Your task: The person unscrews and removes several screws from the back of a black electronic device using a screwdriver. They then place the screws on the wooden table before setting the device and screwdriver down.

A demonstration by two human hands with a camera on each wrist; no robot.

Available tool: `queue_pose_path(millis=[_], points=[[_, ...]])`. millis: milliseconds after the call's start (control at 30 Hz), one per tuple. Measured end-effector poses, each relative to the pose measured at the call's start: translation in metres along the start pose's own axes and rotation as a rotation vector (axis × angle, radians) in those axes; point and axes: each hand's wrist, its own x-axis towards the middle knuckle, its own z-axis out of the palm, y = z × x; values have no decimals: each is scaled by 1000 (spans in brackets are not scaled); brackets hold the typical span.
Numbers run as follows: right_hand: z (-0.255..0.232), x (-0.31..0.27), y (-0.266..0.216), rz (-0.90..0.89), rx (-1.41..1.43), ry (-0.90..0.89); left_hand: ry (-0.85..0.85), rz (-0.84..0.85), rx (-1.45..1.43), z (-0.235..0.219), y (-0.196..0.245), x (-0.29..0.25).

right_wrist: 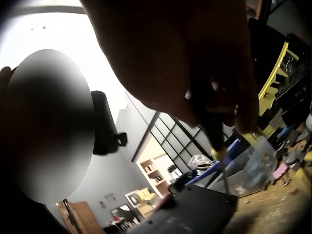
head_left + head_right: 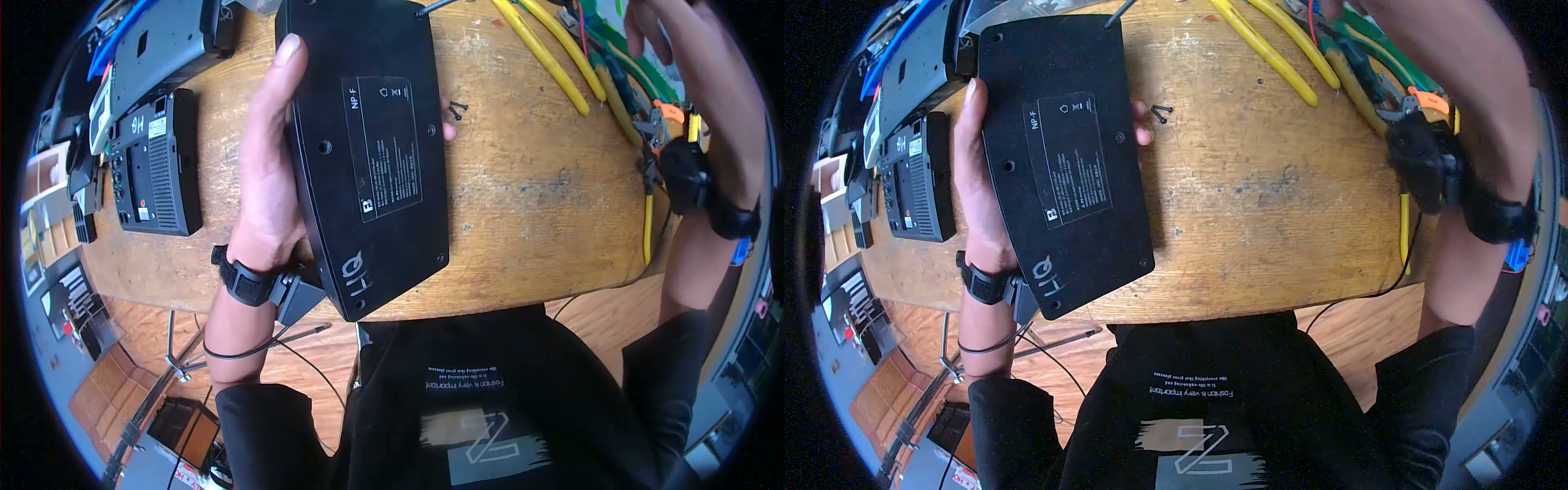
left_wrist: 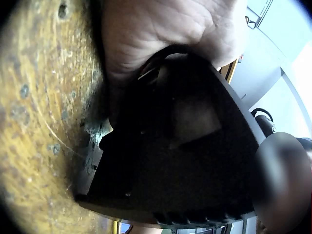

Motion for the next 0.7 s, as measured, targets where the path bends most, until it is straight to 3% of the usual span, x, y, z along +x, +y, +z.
queue_pose_path(millis=[133, 300, 700], points=[[3, -4, -1, 10, 11, 4, -6, 2, 11, 0, 3, -1], [2, -6, -6, 14, 6, 14, -210, 34, -33, -7, -1, 3], [-4, 14, -11, -2, -16, -16, -7, 28, 60, 0, 0, -2]])
